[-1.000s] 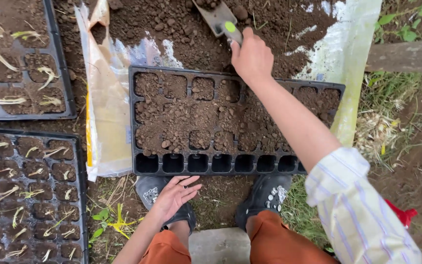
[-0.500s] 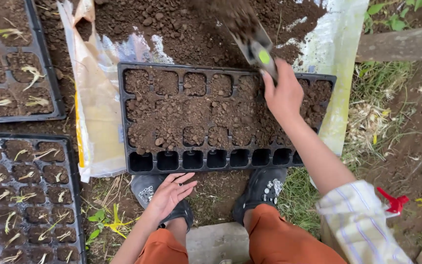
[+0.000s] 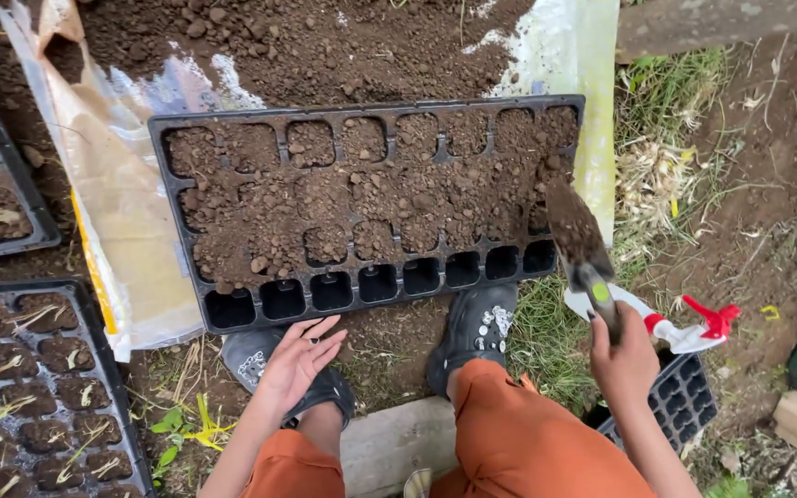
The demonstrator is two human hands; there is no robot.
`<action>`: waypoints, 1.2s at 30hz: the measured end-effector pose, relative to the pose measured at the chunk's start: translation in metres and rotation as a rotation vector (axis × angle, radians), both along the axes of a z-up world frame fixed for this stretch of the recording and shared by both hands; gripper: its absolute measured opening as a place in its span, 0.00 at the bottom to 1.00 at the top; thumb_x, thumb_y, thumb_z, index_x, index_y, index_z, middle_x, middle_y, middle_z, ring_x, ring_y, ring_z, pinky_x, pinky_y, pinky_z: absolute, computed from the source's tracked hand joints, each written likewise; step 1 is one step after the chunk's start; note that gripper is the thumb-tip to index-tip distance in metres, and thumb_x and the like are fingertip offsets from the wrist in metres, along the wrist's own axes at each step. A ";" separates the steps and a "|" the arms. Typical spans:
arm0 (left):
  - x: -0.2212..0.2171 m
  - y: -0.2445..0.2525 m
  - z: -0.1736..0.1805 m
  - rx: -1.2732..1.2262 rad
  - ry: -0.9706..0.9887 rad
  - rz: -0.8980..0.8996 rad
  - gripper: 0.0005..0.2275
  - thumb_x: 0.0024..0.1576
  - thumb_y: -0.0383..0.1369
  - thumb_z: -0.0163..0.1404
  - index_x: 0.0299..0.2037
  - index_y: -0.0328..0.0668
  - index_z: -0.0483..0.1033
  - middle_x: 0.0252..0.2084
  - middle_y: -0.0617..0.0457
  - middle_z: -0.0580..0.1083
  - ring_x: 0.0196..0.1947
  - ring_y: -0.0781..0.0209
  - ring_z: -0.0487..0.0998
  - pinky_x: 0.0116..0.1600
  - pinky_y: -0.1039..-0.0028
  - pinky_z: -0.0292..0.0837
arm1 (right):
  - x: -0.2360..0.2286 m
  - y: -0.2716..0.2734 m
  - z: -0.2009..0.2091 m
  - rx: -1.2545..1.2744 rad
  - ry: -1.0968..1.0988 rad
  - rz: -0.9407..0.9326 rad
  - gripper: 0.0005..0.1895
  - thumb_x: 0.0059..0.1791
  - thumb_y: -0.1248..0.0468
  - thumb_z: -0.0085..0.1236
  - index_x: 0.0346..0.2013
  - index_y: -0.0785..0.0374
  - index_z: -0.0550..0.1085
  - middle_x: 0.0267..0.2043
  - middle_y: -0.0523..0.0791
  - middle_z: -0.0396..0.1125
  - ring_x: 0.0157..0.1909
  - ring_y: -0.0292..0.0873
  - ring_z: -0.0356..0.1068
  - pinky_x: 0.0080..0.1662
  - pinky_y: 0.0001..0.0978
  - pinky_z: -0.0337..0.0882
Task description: Filling a plastic seedling tray with soil using a hand trowel in an outdoor garden setting.
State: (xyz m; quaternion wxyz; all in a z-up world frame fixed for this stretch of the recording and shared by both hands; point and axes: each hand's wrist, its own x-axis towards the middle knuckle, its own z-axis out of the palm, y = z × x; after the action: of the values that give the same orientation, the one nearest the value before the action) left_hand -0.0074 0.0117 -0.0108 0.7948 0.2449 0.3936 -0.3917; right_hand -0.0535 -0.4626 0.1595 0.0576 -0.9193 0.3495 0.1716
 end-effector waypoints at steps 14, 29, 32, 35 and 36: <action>0.002 0.000 0.004 0.004 -0.009 -0.010 0.15 0.59 0.19 0.41 0.57 0.30 0.68 0.71 0.28 0.64 0.64 0.28 0.72 0.63 0.56 0.73 | -0.032 -0.006 0.016 -0.274 0.218 0.147 0.21 0.56 0.47 0.49 0.58 0.52 0.71 0.51 0.41 0.69 0.38 0.49 0.74 0.24 0.43 0.70; 0.002 0.000 0.003 -0.001 -0.014 -0.006 0.14 0.60 0.20 0.42 0.56 0.31 0.68 0.71 0.27 0.64 0.64 0.27 0.71 0.63 0.55 0.73 | -0.062 -0.014 0.039 -0.767 0.177 0.474 0.23 0.49 0.42 0.61 0.58 0.37 0.77 0.42 0.35 0.71 0.35 0.38 0.72 0.39 0.34 0.65; -0.001 0.001 -0.001 -0.039 -0.044 0.012 0.14 0.61 0.21 0.43 0.56 0.31 0.69 0.71 0.26 0.64 0.64 0.25 0.71 0.64 0.55 0.72 | -0.063 -0.010 0.049 -0.688 0.264 0.361 0.27 0.47 0.46 0.61 0.62 0.40 0.75 0.46 0.41 0.71 0.41 0.44 0.76 0.42 0.39 0.64; 0.002 0.001 0.002 -0.012 -0.034 -0.005 0.14 0.61 0.21 0.43 0.56 0.31 0.69 0.70 0.26 0.64 0.64 0.26 0.72 0.63 0.55 0.73 | -0.060 -0.010 0.053 -0.570 0.203 0.250 0.27 0.48 0.50 0.61 0.63 0.41 0.74 0.48 0.45 0.69 0.45 0.53 0.72 0.43 0.48 0.62; 0.002 0.000 0.003 -0.007 -0.024 -0.005 0.14 0.61 0.20 0.42 0.56 0.31 0.69 0.70 0.27 0.64 0.64 0.27 0.72 0.63 0.54 0.72 | -0.060 -0.011 0.050 -0.631 0.174 0.306 0.27 0.50 0.49 0.60 0.66 0.41 0.75 0.45 0.43 0.70 0.43 0.50 0.71 0.39 0.44 0.63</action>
State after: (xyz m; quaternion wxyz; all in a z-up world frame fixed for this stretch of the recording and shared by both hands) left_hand -0.0058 0.0121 -0.0081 0.7992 0.2477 0.3822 -0.3923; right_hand -0.1133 -0.4737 0.2096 -0.2855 -0.9154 0.2471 0.1397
